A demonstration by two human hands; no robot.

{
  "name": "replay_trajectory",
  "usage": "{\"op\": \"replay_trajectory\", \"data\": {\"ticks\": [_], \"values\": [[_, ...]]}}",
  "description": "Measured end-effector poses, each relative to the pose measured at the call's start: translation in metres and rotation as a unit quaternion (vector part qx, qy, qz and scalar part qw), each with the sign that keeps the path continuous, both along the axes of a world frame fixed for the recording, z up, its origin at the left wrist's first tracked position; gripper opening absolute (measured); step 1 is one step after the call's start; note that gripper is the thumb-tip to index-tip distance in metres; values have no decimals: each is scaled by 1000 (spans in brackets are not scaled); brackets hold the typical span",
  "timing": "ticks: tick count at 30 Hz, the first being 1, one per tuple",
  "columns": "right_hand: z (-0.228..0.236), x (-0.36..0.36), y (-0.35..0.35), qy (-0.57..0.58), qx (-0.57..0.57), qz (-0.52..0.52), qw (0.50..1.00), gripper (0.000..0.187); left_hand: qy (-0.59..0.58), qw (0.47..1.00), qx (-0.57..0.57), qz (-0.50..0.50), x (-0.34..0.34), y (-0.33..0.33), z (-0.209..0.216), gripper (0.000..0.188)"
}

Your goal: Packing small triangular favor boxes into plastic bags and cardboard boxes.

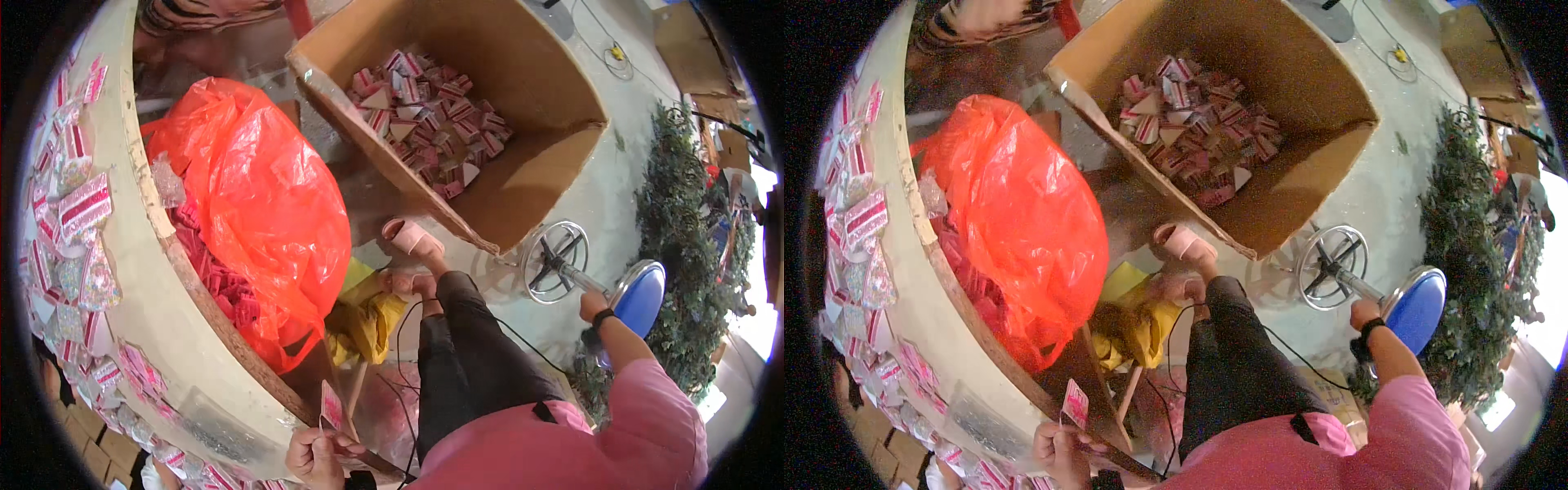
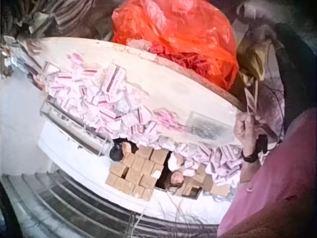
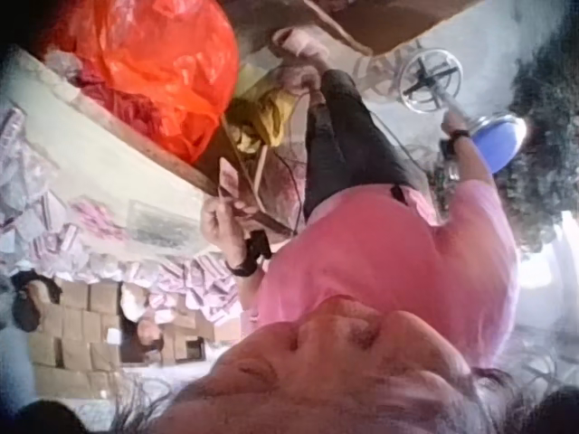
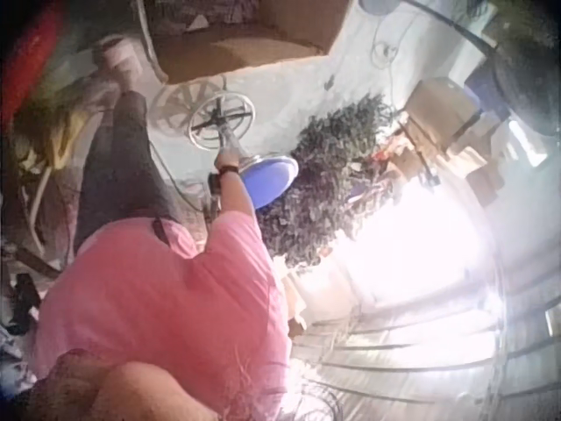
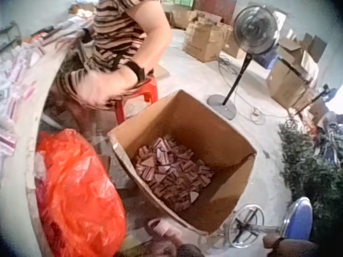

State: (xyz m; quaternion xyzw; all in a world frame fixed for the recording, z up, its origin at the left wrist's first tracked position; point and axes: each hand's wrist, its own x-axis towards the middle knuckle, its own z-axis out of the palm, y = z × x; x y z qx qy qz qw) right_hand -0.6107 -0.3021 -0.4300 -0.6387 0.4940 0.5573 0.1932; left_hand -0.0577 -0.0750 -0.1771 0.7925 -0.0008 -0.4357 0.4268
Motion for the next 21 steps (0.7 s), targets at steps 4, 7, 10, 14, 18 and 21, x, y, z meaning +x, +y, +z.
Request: {"op": "replay_trajectory", "data": {"ticks": [4, 7, 10, 14, 18, 21], "values": [[-1, -1, 17, 54, 58, 198, 977, 22, -11, 998, -25, 61, -5, -19, 4, 15], [-20, -21, 37, -70, 56, -7, 996, 20, 35, 996, -54, 65, -3, -19, 8, 12], [-83, -64, 43, -300, 164, 76, 937, 13, 63, 990, -70, 100, -2, -18, 8, 12], [-24, 97, -2, -490, 75, -75, 865, 20, 85, 983, -123, 107, -9, -11, 4, 12], [136, 273, -10, -531, 14, -219, 819, 23, 81, 980, -154, 99, -16, -5, 21, 13], [237, 357, -3, -680, 50, -21, 731, 29, 91, 981, -148, 84, -21, 2, 45, 16]]}}
